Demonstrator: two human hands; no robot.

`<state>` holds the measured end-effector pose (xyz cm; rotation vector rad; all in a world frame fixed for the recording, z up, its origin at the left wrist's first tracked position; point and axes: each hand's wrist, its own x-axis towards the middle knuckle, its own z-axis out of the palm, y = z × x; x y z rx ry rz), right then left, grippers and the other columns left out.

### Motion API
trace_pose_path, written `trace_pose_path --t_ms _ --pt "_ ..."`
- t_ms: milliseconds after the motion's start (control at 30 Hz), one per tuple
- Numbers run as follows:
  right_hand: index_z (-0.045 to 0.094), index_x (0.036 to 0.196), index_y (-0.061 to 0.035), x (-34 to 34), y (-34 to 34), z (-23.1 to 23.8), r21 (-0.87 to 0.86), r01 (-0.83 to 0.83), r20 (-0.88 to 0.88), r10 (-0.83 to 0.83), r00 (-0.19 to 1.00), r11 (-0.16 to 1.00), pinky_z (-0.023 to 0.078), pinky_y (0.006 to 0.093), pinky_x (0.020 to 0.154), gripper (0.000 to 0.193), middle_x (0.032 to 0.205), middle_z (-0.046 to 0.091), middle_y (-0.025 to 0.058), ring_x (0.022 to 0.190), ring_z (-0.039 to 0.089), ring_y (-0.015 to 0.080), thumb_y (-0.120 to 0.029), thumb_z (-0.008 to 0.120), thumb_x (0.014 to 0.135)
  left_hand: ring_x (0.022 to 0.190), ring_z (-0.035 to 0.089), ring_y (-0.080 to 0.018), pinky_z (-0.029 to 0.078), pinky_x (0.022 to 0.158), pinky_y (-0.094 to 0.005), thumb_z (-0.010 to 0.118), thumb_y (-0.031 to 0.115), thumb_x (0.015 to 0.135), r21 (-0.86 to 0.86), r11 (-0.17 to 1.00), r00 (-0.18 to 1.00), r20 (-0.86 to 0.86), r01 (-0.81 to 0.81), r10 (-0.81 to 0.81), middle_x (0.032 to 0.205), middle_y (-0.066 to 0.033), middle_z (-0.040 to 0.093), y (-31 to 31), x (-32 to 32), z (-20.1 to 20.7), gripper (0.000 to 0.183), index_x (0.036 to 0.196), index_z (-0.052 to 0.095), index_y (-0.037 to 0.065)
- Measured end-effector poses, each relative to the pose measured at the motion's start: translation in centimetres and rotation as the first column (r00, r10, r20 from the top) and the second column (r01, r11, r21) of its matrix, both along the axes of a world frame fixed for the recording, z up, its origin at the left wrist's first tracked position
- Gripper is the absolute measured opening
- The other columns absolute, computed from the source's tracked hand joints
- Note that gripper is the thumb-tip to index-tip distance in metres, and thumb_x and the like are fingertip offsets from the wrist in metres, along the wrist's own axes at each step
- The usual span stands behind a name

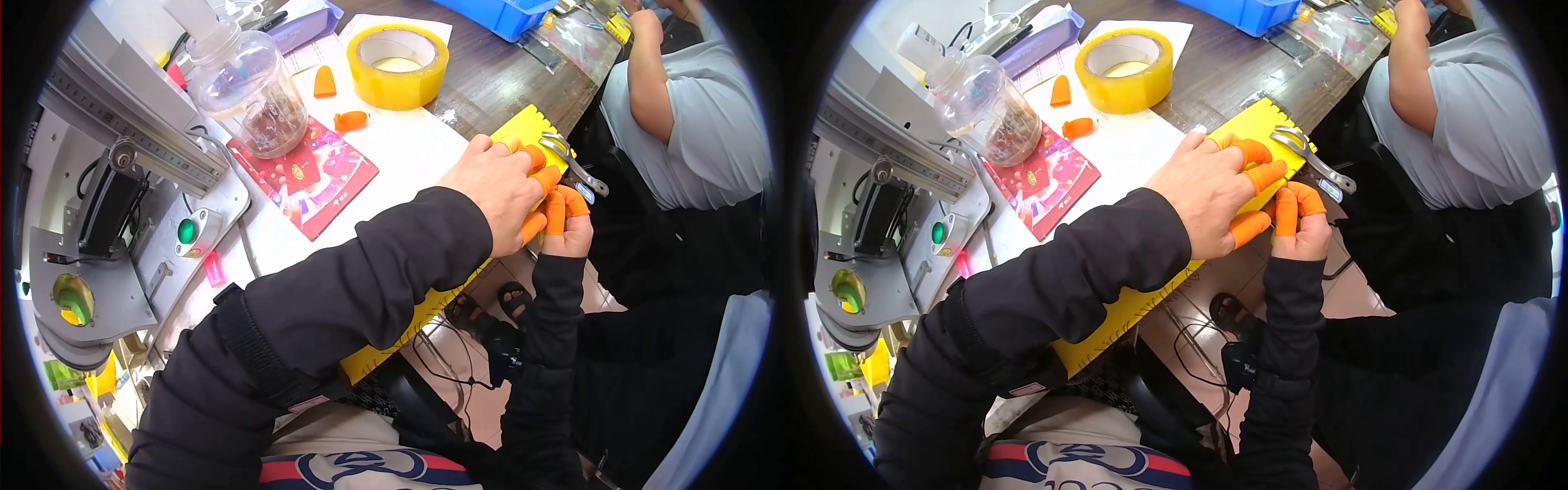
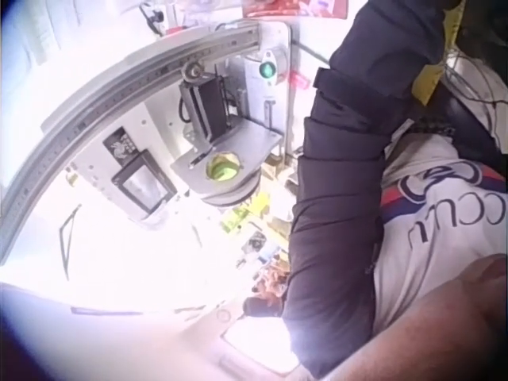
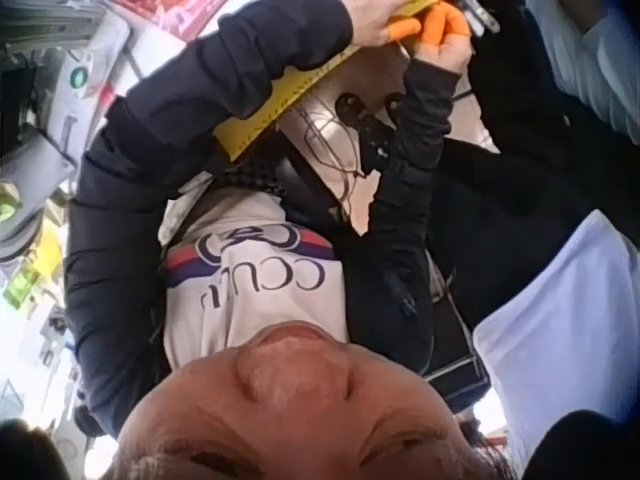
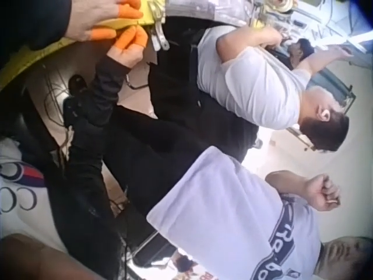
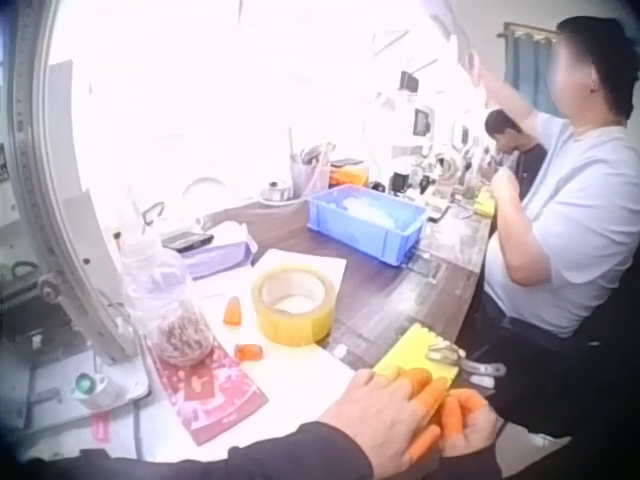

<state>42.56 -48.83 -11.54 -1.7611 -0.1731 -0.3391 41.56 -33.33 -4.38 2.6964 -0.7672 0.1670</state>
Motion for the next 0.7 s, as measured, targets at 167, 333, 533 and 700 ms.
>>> trace_pose_path --t_ms 167,333,533,700 --pt "0.054 0.086 -0.0021 -0.1 0.1 1.0 -0.283 0.063 0.103 -0.035 0.994 0.957 0.043 0.0256 0.055 0.012 0.068 0.058 0.0085 0.059 0.056 0.0169 -0.012 0.051 0.08 0.083 0.049 -0.0214 0.032 0.073 -0.0336 0.052 0.028 0.073 0.043 0.999 1.0 -0.005 -0.008 0.008 0.098 -0.0097 0.049 0.0 -0.1 0.0 0.041 0.11 0.048 0.011" --pt "0.055 0.087 -0.0043 -0.3 0.1 0.7 -0.47 0.156 0.231 -0.049 0.972 0.869 0.044 0.0311 0.056 0.012 0.071 0.057 0.014 0.063 0.057 0.0285 -0.01 0.051 0.078 0.081 0.049 -0.0209 0.031 0.073 -0.0342 0.05 0.027 0.074 0.143 0.99 0.997 -0.079 0.015 -0.003 0.097 -0.01 0.05 -0.1 -0.2 0.7 0.034 0.105 0.054 0.014" --pt "0.056 0.088 -0.005 -0.7 0.3 1.4 -0.567 0.194 0.172 -0.116 0.978 0.8 0.043 0.0356 0.057 0.015 0.073 0.057 0.0163 0.065 0.055 0.0321 -0.015 0.049 0.078 0.081 0.049 -0.0218 0.031 0.073 -0.0346 0.049 0.029 0.075 0.084 0.996 1.0 -0.007 0.03 -0.03 0.104 -0.0104 0.048 0.0 -0.2 0.5 0.036 0.107 0.052 0.012" --pt "0.056 0.092 -0.0055 -2.6 -1.1 1.1 -0.576 0.175 0.101 -0.143 0.985 0.798 0.043 0.0351 0.064 0.022 0.079 0.059 0.0157 0.073 0.056 0.0315 -0.022 0.051 0.079 0.092 0.044 -0.0285 0.032 0.079 -0.0372 0.051 0.032 0.074 -0.229 0.971 0.995 0.063 -0.062 0.078 0.115 -0.0137 0.04 2.3 -3.0 0.2 0.05 0.116 0.04 0.007"
